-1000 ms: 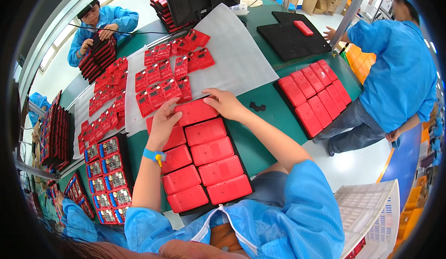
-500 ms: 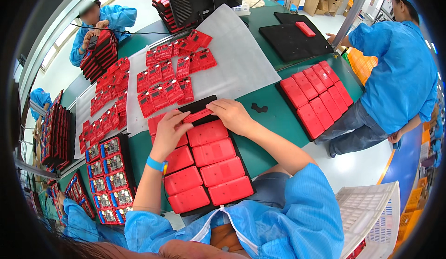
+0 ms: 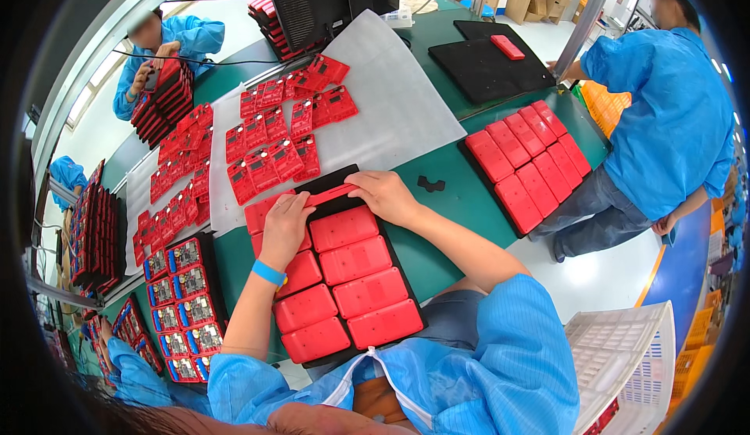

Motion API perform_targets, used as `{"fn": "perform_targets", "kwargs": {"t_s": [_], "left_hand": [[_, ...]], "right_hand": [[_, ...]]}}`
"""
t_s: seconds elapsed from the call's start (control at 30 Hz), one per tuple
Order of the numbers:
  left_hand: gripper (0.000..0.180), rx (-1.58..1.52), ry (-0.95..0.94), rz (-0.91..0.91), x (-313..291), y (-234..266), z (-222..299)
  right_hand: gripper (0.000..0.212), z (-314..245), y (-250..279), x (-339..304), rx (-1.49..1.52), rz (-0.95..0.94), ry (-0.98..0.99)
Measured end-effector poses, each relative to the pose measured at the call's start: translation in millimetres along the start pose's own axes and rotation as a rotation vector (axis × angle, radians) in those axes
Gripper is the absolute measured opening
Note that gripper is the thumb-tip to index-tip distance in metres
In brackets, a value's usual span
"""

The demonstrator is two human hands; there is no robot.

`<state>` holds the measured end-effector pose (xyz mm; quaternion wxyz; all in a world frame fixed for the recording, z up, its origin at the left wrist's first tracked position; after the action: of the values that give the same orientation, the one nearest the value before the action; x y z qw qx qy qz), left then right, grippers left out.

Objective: The person assembles red plastic housings for electronic circuit boards by hand, fitting the circuit boards into the housings.

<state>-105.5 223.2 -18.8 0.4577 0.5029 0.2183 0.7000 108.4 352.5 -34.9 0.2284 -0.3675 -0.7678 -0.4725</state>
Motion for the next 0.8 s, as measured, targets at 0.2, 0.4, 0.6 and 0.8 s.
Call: {"fn": "perform_targets", "kwargs": {"t_s": [0.2,0.4,0.6,0.8], "left_hand": [[0.041,-0.057,0.061,-0.028,21.1,18.1,24.4],[0.032,-0.23,0.134,-0.108,33.4,-14.1,29.0],[0.023,-0.269,0.109,-0.06,33.1,-20.4,29.4],[0.023,-0.259,0.111,-0.061,34.4,-23.2,30.5]], "right_hand": [[0.028,0.7,6.6,1.5,0.035,-0.033,-0.062],[0.032,-7.8,14.2,6.4,0.166,-0.019,-0.219],[0.025,7.2,83.0,-49.8,-0.392,0.053,-0.44],[0.025,21.7,102.2,-81.1,-0.459,-0.116,-0.29]]}}
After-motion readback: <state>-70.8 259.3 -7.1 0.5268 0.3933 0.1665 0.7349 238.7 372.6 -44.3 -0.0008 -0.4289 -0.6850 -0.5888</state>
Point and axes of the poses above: each hand's wrist, its own x-axis towards the middle knuckle, its own y-axis out of the back of the hand, z = x × y, the point moved 1 cm from there along x, towards the middle knuckle, and after that the axes turned 10 degrees about y, right-handed, at the moved point
